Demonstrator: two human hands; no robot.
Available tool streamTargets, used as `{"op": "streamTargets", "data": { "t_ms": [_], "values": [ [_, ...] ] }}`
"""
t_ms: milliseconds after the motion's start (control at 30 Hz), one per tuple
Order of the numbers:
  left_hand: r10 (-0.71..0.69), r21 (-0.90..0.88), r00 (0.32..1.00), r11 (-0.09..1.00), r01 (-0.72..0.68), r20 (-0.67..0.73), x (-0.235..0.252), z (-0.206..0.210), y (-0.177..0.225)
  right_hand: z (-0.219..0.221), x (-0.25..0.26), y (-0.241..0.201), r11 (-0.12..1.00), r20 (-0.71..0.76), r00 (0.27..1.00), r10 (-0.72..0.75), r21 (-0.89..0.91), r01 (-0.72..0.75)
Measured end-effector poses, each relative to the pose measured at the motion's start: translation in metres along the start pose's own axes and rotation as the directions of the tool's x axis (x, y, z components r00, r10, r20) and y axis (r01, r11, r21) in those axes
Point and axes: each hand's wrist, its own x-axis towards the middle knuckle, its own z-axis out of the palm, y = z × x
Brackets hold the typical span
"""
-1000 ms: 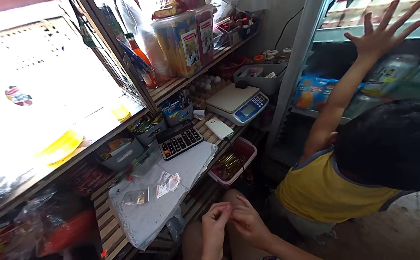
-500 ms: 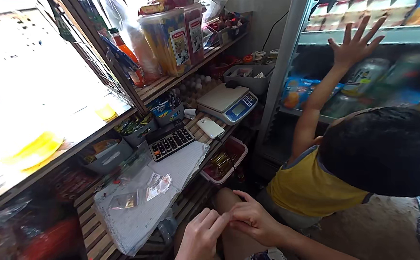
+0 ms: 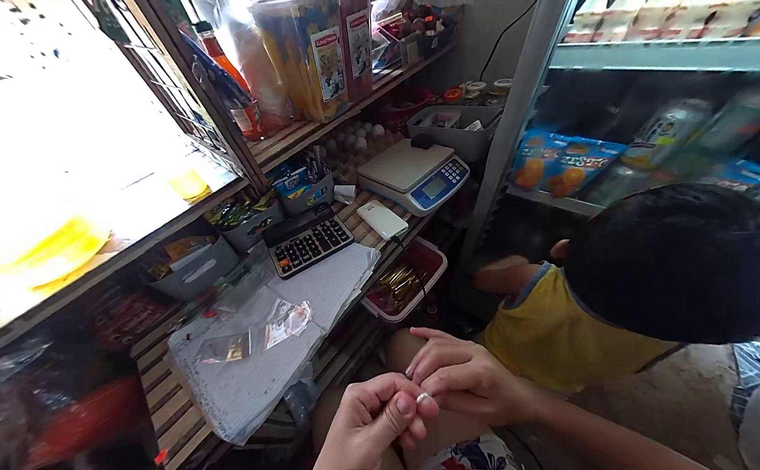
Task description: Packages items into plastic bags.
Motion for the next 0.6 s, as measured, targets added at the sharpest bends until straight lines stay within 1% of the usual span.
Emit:
{"op": "streamTargets", "data": {
  "t_ms": [67, 100, 200, 267, 333, 400, 500, 600],
  "values": [
    [0.023, -0.079, 1.0, 0.997, -0.022, 0.008, 0.003, 0.001, 0.003, 0.001, 0.005, -0.001, 1.0, -0.071, 0.997, 0.016, 0.025, -0.015],
    [0.031, -0.124, 0.999, 0.992, -0.029, 0.01, 0.003, 0.001, 0.005, 0.001, 0.006, -0.003, 0.998, -0.112, 0.992, 0.05, 0.054, -0.045],
    [0.018, -0.304, 0.999, 0.952, -0.026, -0.029, 0.003, 0.002, 0.012, 0.003, 0.014, -0.017, 0.951, -0.218, 0.939, 0.264, 0.223, -0.216],
    [-0.01, -0.433, 0.998, 0.901, -0.016, -0.059, 0.004, 0.002, 0.016, 0.004, 0.02, -0.028, 0.906, -0.222, 0.898, 0.38, 0.285, -0.313],
    [-0.03, -0.519, 0.996, 0.855, -0.017, -0.081, 0.004, 0.001, 0.016, 0.004, 0.023, -0.035, 0.898, -0.211, 0.89, 0.404, 0.276, -0.342],
    [-0.044, -0.571, 0.994, 0.821, -0.022, -0.101, 0.004, 0.001, 0.016, 0.003, 0.025, -0.037, 0.932, -0.195, 0.919, 0.343, 0.19, -0.308],
    [-0.058, -0.631, 0.992, 0.776, -0.027, -0.114, 0.002, 0.0, 0.013, -0.001, 0.031, -0.036, 0.976, -0.105, 0.976, 0.192, -0.083, -0.201],
    [-0.028, -0.683, 0.993, 0.728, -0.06, -0.117, -0.001, -0.002, 0.009, -0.009, 0.041, -0.026, 0.932, 0.0, 0.993, 0.119, -0.344, -0.112]
  ]
}}
